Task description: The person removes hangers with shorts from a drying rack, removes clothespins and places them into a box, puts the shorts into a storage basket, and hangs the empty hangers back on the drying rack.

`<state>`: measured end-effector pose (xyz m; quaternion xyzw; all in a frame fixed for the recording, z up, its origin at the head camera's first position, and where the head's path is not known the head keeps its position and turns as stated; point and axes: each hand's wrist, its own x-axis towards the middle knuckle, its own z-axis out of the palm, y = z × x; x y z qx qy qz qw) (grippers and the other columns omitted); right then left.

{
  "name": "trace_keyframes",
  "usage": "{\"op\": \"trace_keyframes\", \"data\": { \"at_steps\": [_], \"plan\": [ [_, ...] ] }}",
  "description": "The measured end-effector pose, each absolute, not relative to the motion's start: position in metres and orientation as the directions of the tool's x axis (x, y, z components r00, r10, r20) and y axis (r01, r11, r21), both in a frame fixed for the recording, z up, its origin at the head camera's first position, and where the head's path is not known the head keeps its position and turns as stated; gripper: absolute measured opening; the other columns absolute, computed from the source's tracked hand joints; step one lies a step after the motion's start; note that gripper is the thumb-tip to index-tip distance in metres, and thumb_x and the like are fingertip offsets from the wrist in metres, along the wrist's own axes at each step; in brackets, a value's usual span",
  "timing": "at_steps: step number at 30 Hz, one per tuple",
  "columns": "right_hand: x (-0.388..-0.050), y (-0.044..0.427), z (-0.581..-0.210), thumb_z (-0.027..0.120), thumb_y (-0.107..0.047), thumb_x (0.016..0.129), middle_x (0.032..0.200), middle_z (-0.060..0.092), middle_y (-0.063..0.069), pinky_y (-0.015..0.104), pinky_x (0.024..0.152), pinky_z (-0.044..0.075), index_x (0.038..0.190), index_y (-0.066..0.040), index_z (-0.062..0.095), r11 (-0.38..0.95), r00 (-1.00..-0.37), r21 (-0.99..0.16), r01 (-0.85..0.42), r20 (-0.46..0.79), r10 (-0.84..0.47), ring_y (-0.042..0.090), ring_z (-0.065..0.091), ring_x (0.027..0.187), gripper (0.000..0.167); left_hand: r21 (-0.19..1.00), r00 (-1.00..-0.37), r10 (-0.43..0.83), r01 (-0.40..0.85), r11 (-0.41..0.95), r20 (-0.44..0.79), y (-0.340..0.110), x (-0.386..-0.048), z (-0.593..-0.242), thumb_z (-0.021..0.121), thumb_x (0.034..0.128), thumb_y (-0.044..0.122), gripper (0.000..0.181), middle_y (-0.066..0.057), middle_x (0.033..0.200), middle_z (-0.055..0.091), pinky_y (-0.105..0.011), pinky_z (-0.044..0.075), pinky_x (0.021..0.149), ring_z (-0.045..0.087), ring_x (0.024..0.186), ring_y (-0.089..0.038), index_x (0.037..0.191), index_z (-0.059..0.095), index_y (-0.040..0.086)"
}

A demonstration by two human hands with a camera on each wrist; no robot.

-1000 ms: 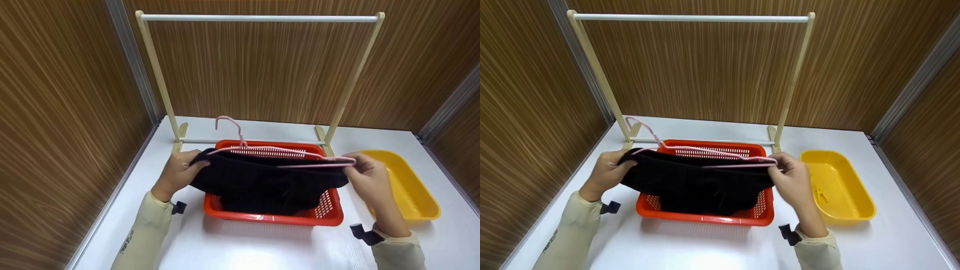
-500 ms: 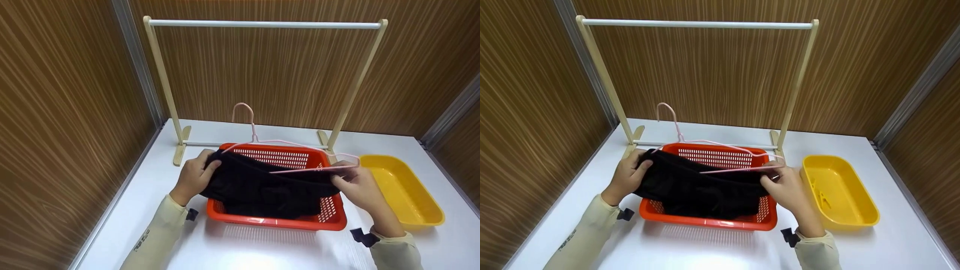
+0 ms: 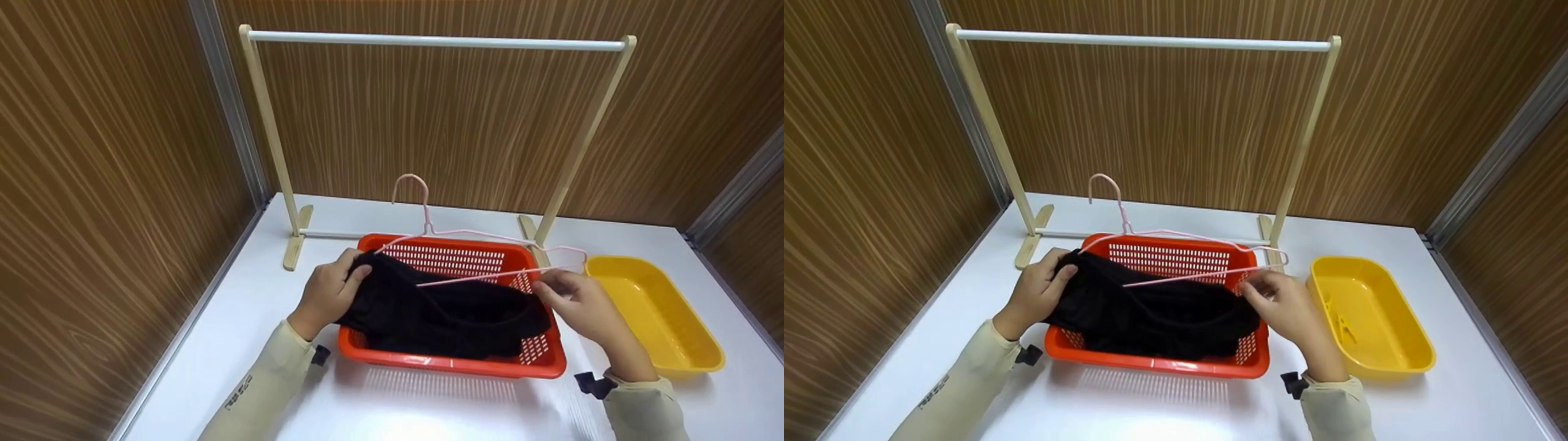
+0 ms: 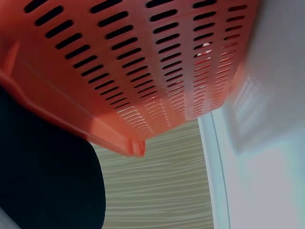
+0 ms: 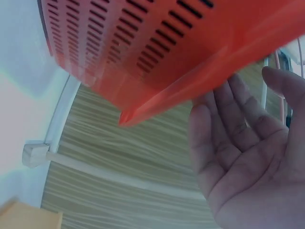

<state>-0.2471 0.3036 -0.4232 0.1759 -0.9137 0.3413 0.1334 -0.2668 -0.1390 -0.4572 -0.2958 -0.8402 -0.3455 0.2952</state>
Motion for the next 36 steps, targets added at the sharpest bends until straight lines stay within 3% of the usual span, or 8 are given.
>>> {"op": "trace_keyframes", "data": {
  "at_steps": [3,7,10,14,17,23,31,36],
  "plan": [
    [-0.249,0.308,-0.422,0.07,-0.017,0.099,0.104,0.075,0.013,0.035,0.083,0.045,0.115,-0.002,0.071,0.714,-0.926,-0.621,-0.323,0.363,-0.103,0.016,0.061,0.095,0.023,0.398,-0.649,0.307,0.704,0.588,0.696,-0.139,-0.266,-0.457,0.063,0.1042,0.022,0.017,0.0,0.077,0.063,-0.032,0.05,0.059,0.058,0.064,-0.011,0.112,0.058,0.008],
    [-0.25,0.313,-0.421,0.063,-0.009,0.1,0.115,0.071,0.021,0.021,0.089,0.04,0.124,0.002,0.063,0.688,-0.907,-0.683,-0.244,0.412,0.087,0.022,0.06,0.105,0.026,0.389,-0.648,0.321,0.708,0.59,0.691,-0.139,-0.266,-0.455,0.062,0.1045,0.024,0.018,0.0,0.078,0.064,-0.032,0.052,0.06,0.059,0.064,-0.011,0.113,0.059,0.009],
    [-0.248,0.314,-0.42,0.057,-0.003,0.1,0.113,0.069,0.017,0.012,0.095,0.038,0.124,0.004,0.062,0.634,-0.858,-0.728,-0.26,0.476,0.195,0.011,0.061,0.105,0.026,0.388,-0.652,0.321,0.703,0.596,0.687,-0.139,-0.265,-0.455,0.062,0.1044,0.025,0.019,-0.001,0.08,0.067,-0.034,0.054,0.063,0.06,0.066,-0.011,0.115,0.06,0.009],
    [-0.244,0.31,-0.415,0.05,0.0,0.103,0.105,0.066,0.003,0.013,0.093,0.044,0.121,0.006,0.063,0.521,-0.775,-0.762,-0.385,0.574,0.266,0.005,0.06,0.097,0.023,0.394,-0.663,0.318,0.693,0.604,0.678,-0.138,-0.265,-0.456,0.062,0.1048,0.026,0.019,-0.001,0.08,0.067,-0.034,0.054,0.064,0.06,0.066,-0.011,0.115,0.061,0.01],
    [-0.243,0.306,-0.414,0.05,0.004,0.102,0.104,0.067,0.002,0.014,0.089,0.046,0.118,0.009,0.064,0.482,-0.731,-0.716,-0.505,0.652,0.202,0.008,0.061,0.097,0.022,0.396,-0.67,0.328,0.69,0.605,0.666,-0.137,-0.266,-0.456,0.061,0.1055,0.028,0.02,0.0,0.08,0.066,-0.033,0.054,0.064,0.059,0.066,-0.011,0.114,0.061,0.01],
    [-0.252,0.296,-0.428,0.065,0.009,0.09,0.102,0.069,0.018,0.018,0.091,0.041,0.11,0.007,0.069,0.564,-0.651,-0.491,-0.664,0.751,-0.112,0.006,0.059,0.099,0.021,0.406,-0.681,0.345,0.689,0.601,0.645,-0.136,-0.266,-0.457,0.059,0.1065,0.031,0.021,0.002,0.076,0.062,-0.031,0.052,0.063,0.057,0.065,-0.011,0.113,0.06,0.011],
    [-0.258,0.28,-0.443,0.067,-0.005,0.088,0.093,0.067,0.017,0.046,0.093,0.035,0.106,0.002,0.069,0.697,-0.56,-0.333,-0.634,0.82,-0.117,0.034,0.055,0.092,0.019,0.427,-0.7,0.344,0.677,0.6,0.626,-0.137,-0.267,-0.459,0.058,0.1067,0.033,0.023,0.004,0.076,0.06,-0.029,0.049,0.062,0.055,0.065,-0.01,0.113,0.061,0.011],
    [-0.262,0.272,-0.454,0.063,-0.014,0.091,0.089,0.062,0.018,0.053,0.087,0.036,0.106,0.005,0.065,0.751,-0.512,-0.193,-0.632,0.831,-0.217,0.039,0.053,0.089,0.025,0.412,-0.689,0.345,0.684,0.602,0.637,-0.137,-0.266,-0.459,0.06,0.1056,0.033,0.023,0.002,0.079,0.066,-0.029,0.053,0.063,0.058,0.065,-0.009,0.111,0.063,0.01]
  ]
}}
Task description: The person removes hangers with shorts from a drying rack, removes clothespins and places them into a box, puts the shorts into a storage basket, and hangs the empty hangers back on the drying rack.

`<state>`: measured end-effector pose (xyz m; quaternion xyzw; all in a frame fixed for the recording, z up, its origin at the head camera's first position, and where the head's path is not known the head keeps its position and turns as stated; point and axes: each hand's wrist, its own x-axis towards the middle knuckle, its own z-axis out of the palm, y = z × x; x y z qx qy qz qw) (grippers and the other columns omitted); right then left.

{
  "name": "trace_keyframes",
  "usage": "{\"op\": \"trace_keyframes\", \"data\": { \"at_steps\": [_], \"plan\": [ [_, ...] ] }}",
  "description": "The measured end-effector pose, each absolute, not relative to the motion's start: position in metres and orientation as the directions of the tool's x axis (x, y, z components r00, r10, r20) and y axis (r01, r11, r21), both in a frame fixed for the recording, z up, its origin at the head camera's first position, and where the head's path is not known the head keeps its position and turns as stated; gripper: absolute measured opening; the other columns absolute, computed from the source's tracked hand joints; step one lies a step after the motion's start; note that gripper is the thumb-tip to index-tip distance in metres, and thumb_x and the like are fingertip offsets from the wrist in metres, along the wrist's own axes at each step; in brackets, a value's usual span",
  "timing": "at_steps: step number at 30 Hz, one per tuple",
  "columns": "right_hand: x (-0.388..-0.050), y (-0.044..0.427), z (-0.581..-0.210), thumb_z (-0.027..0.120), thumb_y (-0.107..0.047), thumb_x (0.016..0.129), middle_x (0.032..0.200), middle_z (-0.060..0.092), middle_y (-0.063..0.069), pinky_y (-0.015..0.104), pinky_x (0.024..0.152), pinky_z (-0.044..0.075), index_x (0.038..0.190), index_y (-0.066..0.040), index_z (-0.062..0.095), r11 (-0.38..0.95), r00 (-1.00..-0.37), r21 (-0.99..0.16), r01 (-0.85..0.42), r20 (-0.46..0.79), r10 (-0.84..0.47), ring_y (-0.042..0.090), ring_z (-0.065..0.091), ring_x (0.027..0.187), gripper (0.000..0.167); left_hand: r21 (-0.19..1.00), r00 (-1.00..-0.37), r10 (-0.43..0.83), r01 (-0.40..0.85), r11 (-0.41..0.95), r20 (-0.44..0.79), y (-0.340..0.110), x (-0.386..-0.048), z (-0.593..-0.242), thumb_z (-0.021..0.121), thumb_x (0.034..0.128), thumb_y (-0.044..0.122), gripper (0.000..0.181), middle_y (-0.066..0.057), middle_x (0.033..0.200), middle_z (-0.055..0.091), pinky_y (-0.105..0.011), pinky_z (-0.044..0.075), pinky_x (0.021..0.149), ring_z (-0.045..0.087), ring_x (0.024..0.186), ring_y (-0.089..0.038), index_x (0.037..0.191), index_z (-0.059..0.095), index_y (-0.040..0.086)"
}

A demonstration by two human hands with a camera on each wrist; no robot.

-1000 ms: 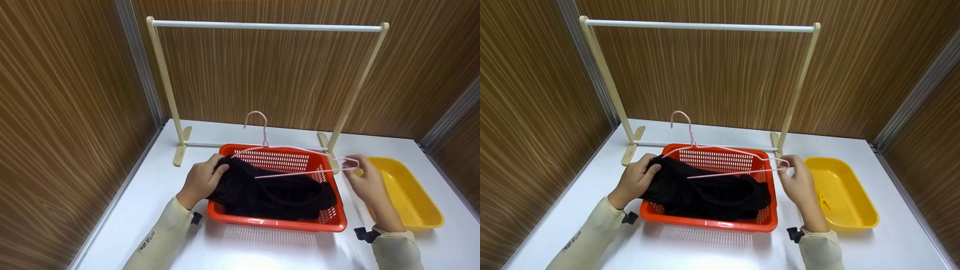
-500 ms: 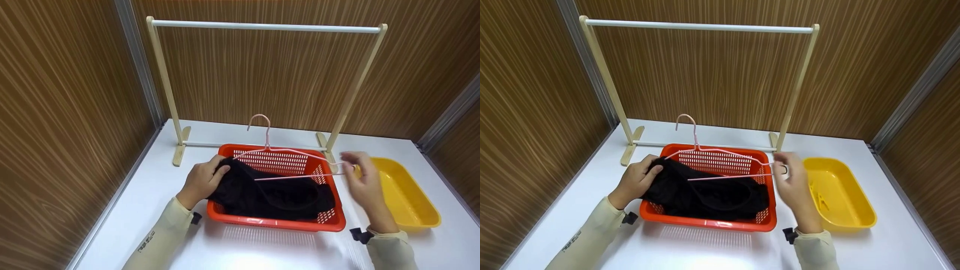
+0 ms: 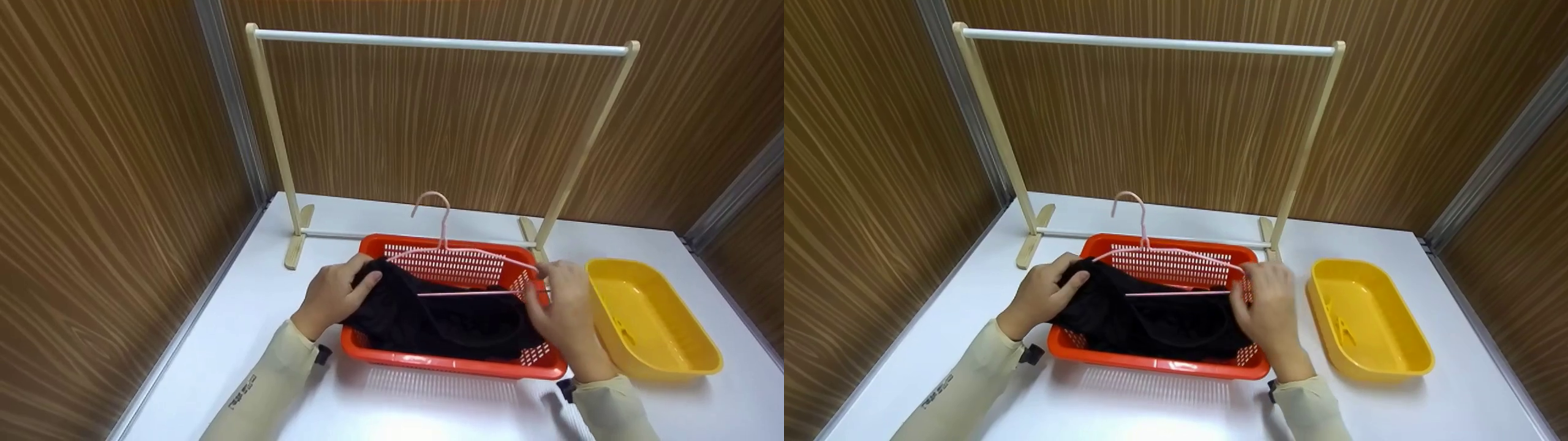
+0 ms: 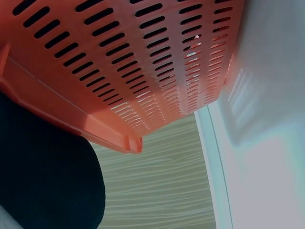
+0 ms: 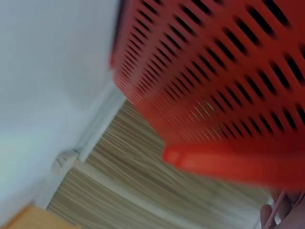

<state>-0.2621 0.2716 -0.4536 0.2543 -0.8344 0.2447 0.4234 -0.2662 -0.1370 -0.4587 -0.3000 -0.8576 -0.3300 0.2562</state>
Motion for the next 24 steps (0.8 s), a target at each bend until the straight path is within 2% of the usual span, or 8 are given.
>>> {"op": "trace_keyframes", "data": {
  "at_steps": [4,10,16,24],
  "plan": [
    [-0.2631,0.27,-0.46,0.062,-0.008,0.096,0.082,0.058,0.014,0.049,0.077,0.038,0.103,0.002,0.062,0.757,-0.55,-0.171,-0.631,0.786,-0.282,0.037,0.053,0.08,0.013,0.345,-0.664,0.345,0.681,0.646,0.663,-0.1348,-0.2655,-0.4602,0.062,0.104,0.033,0.022,0.001,0.075,0.066,-0.028,0.051,0.059,0.058,0.062,-0.009,0.107,0.065,0.011],
    [-0.2628,0.2693,-0.461,0.065,-0.002,0.096,0.074,0.056,0.009,0.046,0.064,0.041,0.099,-0.002,0.063,0.781,-0.571,-0.176,-0.599,0.777,-0.263,0.032,0.054,0.069,0.004,0.272,-0.639,0.334,0.661,0.699,0.693,-0.1329,-0.2672,-0.4627,0.063,0.1029,0.033,0.022,0.002,0.067,0.061,-0.027,0.046,0.053,0.054,0.056,-0.009,0.104,0.065,0.011],
    [-0.2625,0.2686,-0.4609,0.065,-0.002,0.097,0.078,0.061,0.01,0.046,0.065,0.046,0.101,-0.003,0.066,0.775,-0.586,-0.195,-0.601,0.767,-0.261,0.03,0.057,0.071,0.004,0.232,-0.618,0.337,0.658,0.717,0.71,-0.1334,-0.2685,-0.4655,0.064,0.1017,0.031,0.021,0.003,0.065,0.059,-0.026,0.042,0.05,0.051,0.054,-0.009,0.104,0.066,0.011],
    [-0.2607,0.2693,-0.4598,0.066,-0.004,0.097,0.085,0.065,0.009,0.046,0.072,0.049,0.109,-0.002,0.064,0.779,-0.649,-0.28,-0.562,0.732,-0.205,0.025,0.059,0.074,0.012,0.225,-0.609,0.329,0.656,0.721,0.722,-0.1296,-0.2687,-0.4656,0.064,0.1015,0.031,0.02,0.004,0.064,0.058,-0.023,0.04,0.049,0.049,0.052,-0.007,0.104,0.067,0.012]
  ]
}}
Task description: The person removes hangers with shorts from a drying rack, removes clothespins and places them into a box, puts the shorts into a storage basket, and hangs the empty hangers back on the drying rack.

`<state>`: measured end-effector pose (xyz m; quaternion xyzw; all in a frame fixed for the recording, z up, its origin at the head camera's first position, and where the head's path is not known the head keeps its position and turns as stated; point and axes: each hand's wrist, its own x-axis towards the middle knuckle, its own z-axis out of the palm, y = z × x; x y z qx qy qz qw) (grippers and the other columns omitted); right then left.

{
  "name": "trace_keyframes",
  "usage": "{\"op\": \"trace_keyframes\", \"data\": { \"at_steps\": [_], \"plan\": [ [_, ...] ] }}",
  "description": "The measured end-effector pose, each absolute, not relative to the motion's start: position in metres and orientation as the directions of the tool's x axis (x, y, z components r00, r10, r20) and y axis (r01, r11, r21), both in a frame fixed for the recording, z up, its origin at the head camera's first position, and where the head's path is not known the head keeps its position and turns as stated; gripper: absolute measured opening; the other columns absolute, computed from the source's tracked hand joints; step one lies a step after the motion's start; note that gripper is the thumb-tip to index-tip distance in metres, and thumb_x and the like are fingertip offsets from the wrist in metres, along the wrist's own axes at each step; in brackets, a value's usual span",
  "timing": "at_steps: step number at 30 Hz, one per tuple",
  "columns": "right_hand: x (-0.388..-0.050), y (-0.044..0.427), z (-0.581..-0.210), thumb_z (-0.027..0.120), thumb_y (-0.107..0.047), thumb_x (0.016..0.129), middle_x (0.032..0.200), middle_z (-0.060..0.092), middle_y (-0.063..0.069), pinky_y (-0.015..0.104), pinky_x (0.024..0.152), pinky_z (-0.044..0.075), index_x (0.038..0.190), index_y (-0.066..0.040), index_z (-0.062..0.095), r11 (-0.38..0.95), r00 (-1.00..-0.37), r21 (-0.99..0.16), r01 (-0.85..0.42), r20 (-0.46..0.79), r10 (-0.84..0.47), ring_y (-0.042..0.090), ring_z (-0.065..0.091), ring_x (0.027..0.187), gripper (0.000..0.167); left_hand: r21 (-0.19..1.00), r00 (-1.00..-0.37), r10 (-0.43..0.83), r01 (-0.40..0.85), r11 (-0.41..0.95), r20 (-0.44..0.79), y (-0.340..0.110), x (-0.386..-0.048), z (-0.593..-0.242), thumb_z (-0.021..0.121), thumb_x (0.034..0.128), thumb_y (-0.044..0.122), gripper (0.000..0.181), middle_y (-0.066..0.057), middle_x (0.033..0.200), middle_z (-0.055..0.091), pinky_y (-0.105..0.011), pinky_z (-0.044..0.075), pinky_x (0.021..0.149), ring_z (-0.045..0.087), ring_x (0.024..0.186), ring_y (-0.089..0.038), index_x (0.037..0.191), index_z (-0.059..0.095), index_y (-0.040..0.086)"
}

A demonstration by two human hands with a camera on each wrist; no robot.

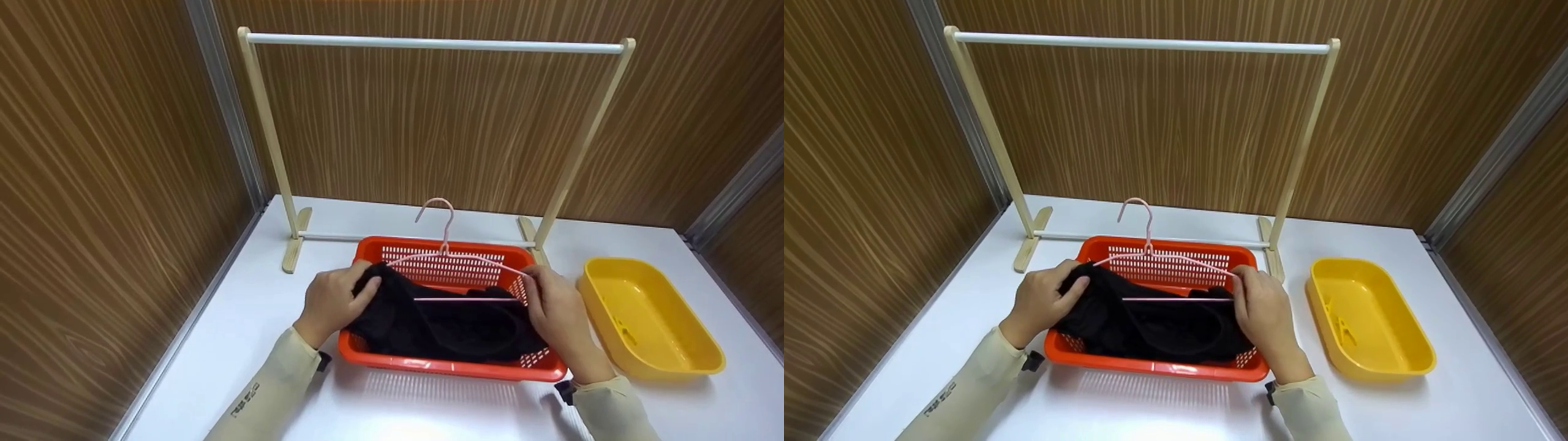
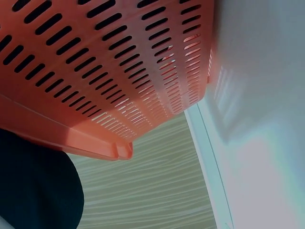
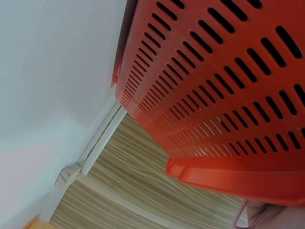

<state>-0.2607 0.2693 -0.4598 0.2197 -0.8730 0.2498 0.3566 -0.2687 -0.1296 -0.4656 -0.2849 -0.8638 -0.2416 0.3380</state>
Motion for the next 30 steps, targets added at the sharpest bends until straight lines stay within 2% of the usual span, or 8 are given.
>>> {"op": "trace_keyframes", "data": {
  "at_steps": [6,14,20,24,30],
  "plan": [
    [-0.2616,0.2698,-0.4597,0.066,-0.003,0.096,0.079,0.059,0.009,0.046,0.066,0.046,0.105,-0.001,0.06,0.777,-0.636,-0.283,-0.562,0.748,-0.188,0.028,0.054,0.069,0.011,0.224,-0.607,0.318,0.65,0.726,0.728,-0.128,-0.2676,-0.4635,0.064,0.1011,0.032,0.02,0.003,0.063,0.058,-0.025,0.042,0.049,0.052,0.052,-0.009,0.104,0.067,0.012],
    [-0.2618,0.2688,-0.4626,0.068,-0.004,0.096,0.083,0.064,0.011,0.046,0.069,0.049,0.106,0.0,0.06,0.773,-0.669,-0.319,-0.549,0.722,-0.177,0.028,0.058,0.071,0.014,0.214,-0.606,0.329,0.651,0.728,0.724,-0.1294,-0.2689,-0.4668,0.064,0.1008,0.031,0.018,0.004,0.063,0.057,-0.026,0.043,0.049,0.052,0.052,-0.009,0.104,0.068,0.014],
    [-0.2634,0.267,-0.4632,0.068,-0.002,0.095,0.087,0.066,0.012,0.043,0.071,0.049,0.109,0.002,0.058,0.759,-0.659,-0.328,-0.562,0.732,-0.172,0.027,0.061,0.074,0.018,0.23,-0.614,0.315,0.645,0.729,0.724,-0.1309,-0.2676,-0.467,0.065,0.1008,0.032,0.018,0.005,0.063,0.057,-0.024,0.042,0.05,0.052,0.053,-0.009,0.103,0.068,0.014],
    [-0.2619,0.2663,-0.465,0.069,-0.001,0.094,0.085,0.065,0.011,0.04,0.069,0.047,0.108,0.003,0.057,0.754,-0.652,-0.327,-0.57,0.739,-0.172,0.023,0.059,0.072,0.019,0.232,-0.613,0.313,0.646,0.727,0.725,-0.1319,-0.2646,-0.4698,0.065,0.1001,0.03,0.017,0.005,0.062,0.055,-0.023,0.04,0.049,0.051,0.052,-0.008,0.104,0.068,0.014],
    [-0.2605,0.2672,-0.4648,0.069,-0.001,0.094,0.082,0.062,0.012,0.044,0.064,0.046,0.105,0.003,0.057,0.764,-0.648,-0.328,-0.555,0.747,-0.15,0.025,0.057,0.069,0.016,0.23,-0.613,0.322,0.65,0.724,0.721,-0.1299,-0.2671,-0.4667,0.064,0.1014,0.032,0.019,0.005,0.063,0.056,-0.024,0.041,0.05,0.051,0.053,-0.008,0.103,0.068,0.014]
  ]
}}
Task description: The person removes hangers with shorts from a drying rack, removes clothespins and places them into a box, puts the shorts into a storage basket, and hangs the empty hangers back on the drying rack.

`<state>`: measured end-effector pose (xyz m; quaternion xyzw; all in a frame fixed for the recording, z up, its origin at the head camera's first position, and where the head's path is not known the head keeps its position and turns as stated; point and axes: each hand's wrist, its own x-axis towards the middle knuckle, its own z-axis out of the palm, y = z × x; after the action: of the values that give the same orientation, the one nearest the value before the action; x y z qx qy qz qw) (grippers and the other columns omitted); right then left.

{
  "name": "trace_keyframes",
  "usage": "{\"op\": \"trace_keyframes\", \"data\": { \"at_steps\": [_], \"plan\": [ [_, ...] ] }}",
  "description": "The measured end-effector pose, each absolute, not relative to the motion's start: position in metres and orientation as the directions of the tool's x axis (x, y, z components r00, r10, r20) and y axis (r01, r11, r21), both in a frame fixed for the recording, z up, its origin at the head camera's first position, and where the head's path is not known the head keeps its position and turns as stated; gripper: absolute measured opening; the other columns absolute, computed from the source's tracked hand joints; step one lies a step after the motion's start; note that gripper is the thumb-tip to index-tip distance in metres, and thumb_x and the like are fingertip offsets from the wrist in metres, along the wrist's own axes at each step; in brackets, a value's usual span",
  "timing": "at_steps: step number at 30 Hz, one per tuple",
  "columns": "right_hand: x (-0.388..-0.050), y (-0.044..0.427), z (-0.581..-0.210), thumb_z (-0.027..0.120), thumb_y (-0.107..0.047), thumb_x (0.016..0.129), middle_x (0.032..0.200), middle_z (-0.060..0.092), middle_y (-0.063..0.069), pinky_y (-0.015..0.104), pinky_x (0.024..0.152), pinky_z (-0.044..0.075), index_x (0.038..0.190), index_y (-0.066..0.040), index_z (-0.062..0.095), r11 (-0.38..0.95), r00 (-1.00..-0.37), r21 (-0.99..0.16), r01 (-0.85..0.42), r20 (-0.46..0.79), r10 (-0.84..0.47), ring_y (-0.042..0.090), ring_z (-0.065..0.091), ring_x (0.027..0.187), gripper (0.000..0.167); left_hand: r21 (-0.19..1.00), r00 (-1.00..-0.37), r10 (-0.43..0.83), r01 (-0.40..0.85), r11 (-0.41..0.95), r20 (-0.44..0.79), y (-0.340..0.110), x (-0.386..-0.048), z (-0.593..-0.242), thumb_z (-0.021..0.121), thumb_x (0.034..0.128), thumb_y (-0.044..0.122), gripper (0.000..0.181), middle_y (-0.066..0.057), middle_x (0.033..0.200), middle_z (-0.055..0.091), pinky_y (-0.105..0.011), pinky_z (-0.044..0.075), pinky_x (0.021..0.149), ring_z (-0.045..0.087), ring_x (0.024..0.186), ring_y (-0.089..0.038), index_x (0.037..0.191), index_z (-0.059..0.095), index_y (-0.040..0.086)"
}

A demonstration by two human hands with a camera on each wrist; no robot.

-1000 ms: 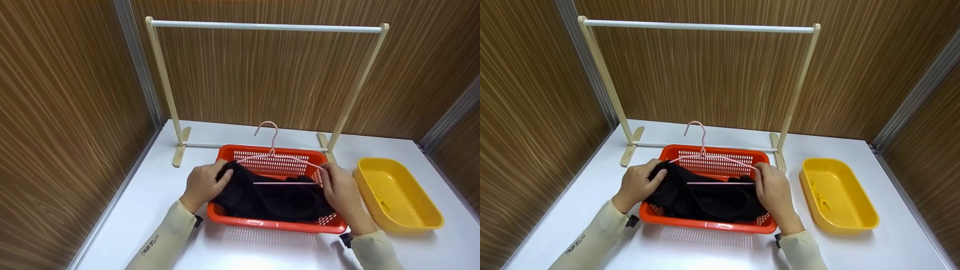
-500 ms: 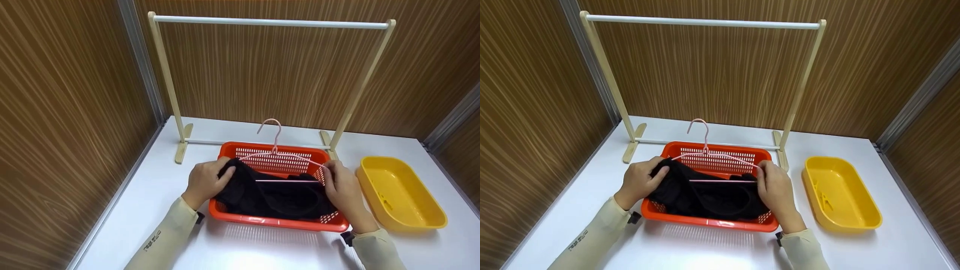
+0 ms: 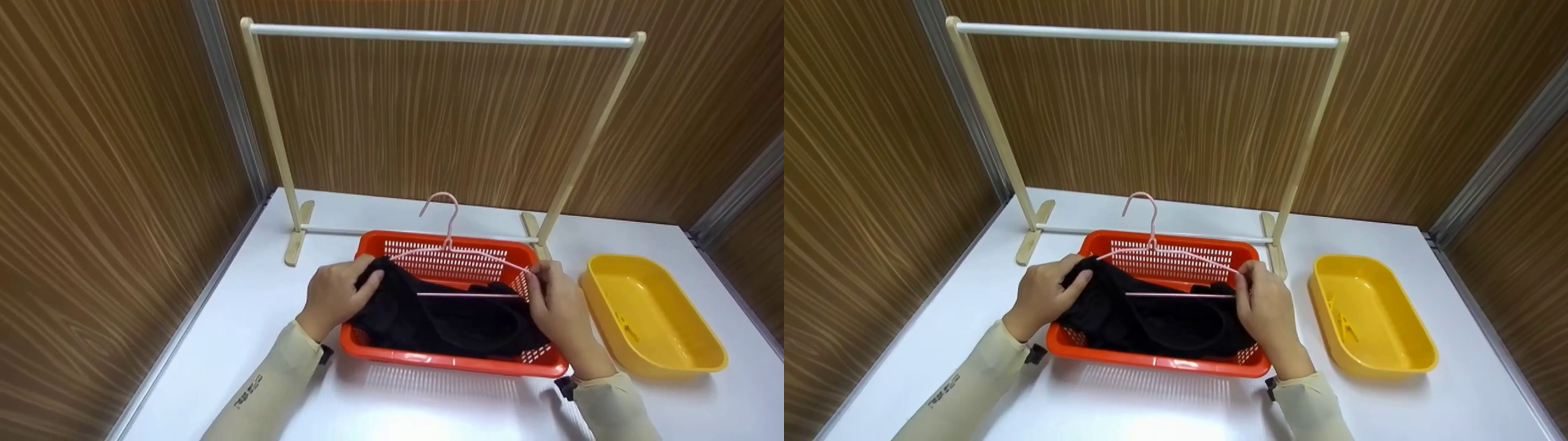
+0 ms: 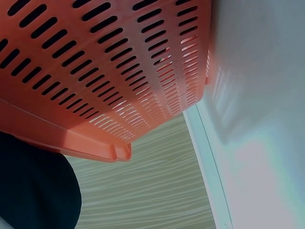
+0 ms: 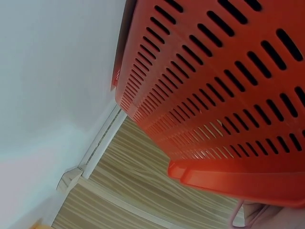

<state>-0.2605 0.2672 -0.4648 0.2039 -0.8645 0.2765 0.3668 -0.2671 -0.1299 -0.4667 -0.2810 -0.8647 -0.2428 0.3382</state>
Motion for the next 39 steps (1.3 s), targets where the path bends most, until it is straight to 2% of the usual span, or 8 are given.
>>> {"op": "trace_keyframes", "data": {
  "at_steps": [6,13,19,26,31,34,36,39],
  "plan": [
    [-0.262,0.268,-0.464,0.067,-0.003,0.096,0.081,0.06,0.012,0.043,0.063,0.045,0.105,0.003,0.057,0.765,-0.67,-0.343,-0.545,0.726,-0.151,0.025,0.055,0.069,0.015,0.234,-0.625,0.317,0.639,0.733,0.714,-0.129,-0.268,-0.465,0.061,0.1025,0.034,0.021,0.005,0.061,0.052,-0.023,0.039,0.05,0.05,0.052,-0.008,0.101,0.067,0.014],
    [-0.26,0.268,-0.466,0.067,-0.004,0.097,0.083,0.061,0.009,0.033,0.068,0.043,0.107,0.001,0.057,0.765,-0.691,-0.363,-0.533,0.708,-0.146,0.019,0.054,0.07,0.014,0.223,-0.62,0.309,0.629,0.745,0.721,-0.13,-0.268,-0.47,0.063,0.1011,0.033,0.019,0.004,0.063,0.055,-0.026,0.042,0.05,0.051,0.053,-0.01,0.101,0.067,0.014],
    [-0.259,0.268,-0.467,0.067,-0.003,0.098,0.082,0.061,0.009,0.04,0.066,0.046,0.107,0.001,0.057,0.771,-0.696,-0.355,-0.529,0.701,-0.155,0.021,0.055,0.069,0.014,0.216,-0.62,0.319,0.632,0.744,0.717,-0.13,-0.267,-0.469,0.062,0.102,0.034,0.02,0.004,0.063,0.054,-0.025,0.042,0.051,0.051,0.054,-0.01,0.102,0.067,0.014],
    [-0.26,0.27,-0.465,0.067,-0.002,0.097,0.086,0.066,0.014,0.045,0.071,0.05,0.109,0.0,0.061,0.784,-0.699,-0.343,-0.517,0.698,-0.156,0.028,0.06,0.074,0.014,0.232,-0.641,0.319,0.624,0.746,0.698,-0.128,-0.269,-0.468,0.058,0.1042,0.037,0.024,0.004,0.064,0.054,-0.024,0.044,0.053,0.051,0.055,-0.01,0.105,0.067,0.014],
    [-0.261,0.272,-0.463,0.068,-0.005,0.097,0.088,0.068,0.016,0.047,0.072,0.053,0.108,0.001,0.064,0.797,-0.693,-0.341,-0.499,0.709,-0.13,0.033,0.063,0.074,0.013,0.243,-0.645,0.333,0.637,0.732,0.688,-0.129,-0.27,-0.466,0.057,0.1047,0.036,0.025,0.003,0.071,0.062,-0.025,0.05,0.057,0.056,0.059,-0.01,0.108,0.068,0.013],
    [-0.261,0.275,-0.462,0.068,-0.007,0.098,0.088,0.069,0.017,0.042,0.069,0.051,0.107,0.001,0.066,0.817,-0.696,-0.349,-0.459,0.713,-0.086,0.031,0.062,0.072,0.013,0.257,-0.651,0.343,0.646,0.719,0.677,-0.13,-0.271,-0.467,0.058,0.1048,0.033,0.025,0.001,0.083,0.071,-0.026,0.056,0.066,0.064,0.067,-0.01,0.112,0.069,0.012],
    [-0.26,0.278,-0.46,0.069,-0.006,0.097,0.087,0.07,0.016,0.033,0.069,0.048,0.106,0.001,0.067,0.819,-0.702,-0.371,-0.438,0.71,-0.054,0.029,0.061,0.071,0.012,0.273,-0.657,0.348,0.652,0.707,0.669,-0.131,-0.271,-0.467,0.059,0.1048,0.031,0.024,0.0,0.09,0.074,-0.027,0.058,0.071,0.066,0.071,-0.011,0.114,0.069,0.011],
    [-0.259,0.282,-0.455,0.069,-0.008,0.097,0.084,0.071,0.013,0.019,0.068,0.041,0.104,-0.001,0.07,0.817,-0.707,-0.388,-0.427,0.706,-0.035,0.025,0.061,0.07,0.01,0.286,-0.659,0.347,0.657,0.698,0.668,-0.132,-0.271,-0.467,0.059,0.1048,0.03,0.021,0.001,0.083,0.07,-0.028,0.057,0.067,0.063,0.067,-0.011,0.11,0.068,0.011]
  ]
}}
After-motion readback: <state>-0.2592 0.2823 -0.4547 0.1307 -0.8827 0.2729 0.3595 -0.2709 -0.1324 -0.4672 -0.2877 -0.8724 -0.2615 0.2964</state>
